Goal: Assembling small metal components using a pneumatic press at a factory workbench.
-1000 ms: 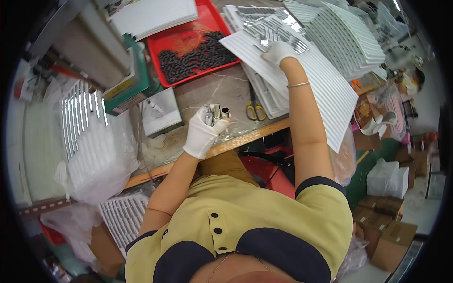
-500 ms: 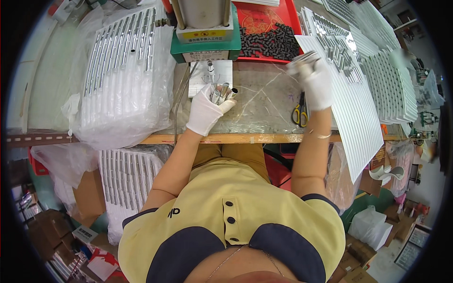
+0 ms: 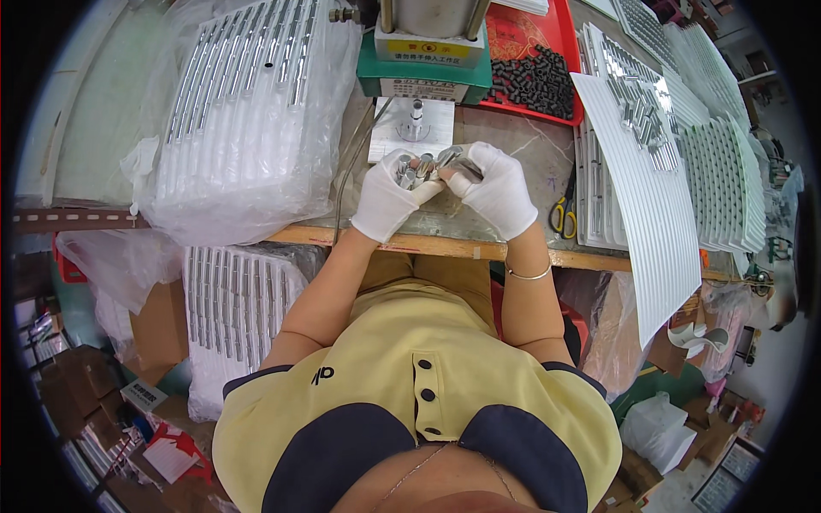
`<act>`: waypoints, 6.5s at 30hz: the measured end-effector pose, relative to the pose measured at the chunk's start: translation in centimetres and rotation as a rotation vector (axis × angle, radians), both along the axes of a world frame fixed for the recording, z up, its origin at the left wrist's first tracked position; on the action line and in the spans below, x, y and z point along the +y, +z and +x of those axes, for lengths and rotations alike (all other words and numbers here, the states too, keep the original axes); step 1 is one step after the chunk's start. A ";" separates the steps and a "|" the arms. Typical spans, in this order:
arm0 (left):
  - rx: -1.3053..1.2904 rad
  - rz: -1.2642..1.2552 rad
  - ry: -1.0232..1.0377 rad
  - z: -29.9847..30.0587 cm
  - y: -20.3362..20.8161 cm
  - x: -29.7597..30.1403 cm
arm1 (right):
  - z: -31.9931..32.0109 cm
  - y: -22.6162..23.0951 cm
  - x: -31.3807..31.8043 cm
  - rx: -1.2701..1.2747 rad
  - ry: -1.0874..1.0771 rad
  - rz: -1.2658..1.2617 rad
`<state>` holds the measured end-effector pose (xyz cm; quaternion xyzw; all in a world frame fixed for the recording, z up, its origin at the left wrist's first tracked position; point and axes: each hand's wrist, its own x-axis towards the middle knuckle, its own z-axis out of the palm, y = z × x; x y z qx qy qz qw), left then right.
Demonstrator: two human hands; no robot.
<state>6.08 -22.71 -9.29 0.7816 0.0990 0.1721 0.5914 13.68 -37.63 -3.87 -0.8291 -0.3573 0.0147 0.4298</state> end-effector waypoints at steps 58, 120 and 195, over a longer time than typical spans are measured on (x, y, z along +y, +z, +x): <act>0.477 -1.565 -0.574 -1.9 -2.1 -0.2 | -2.8 0.4 2.8 1.477 -0.447 1.355; 0.197 0.287 1.537 -48.8 -9.2 16.5 | -1.4 -9.0 -0.9 1.082 -0.334 1.037; 0.352 0.976 0.343 4.0 7.0 21.7 | 16.1 -2.6 -1.7 0.112 -0.564 -0.937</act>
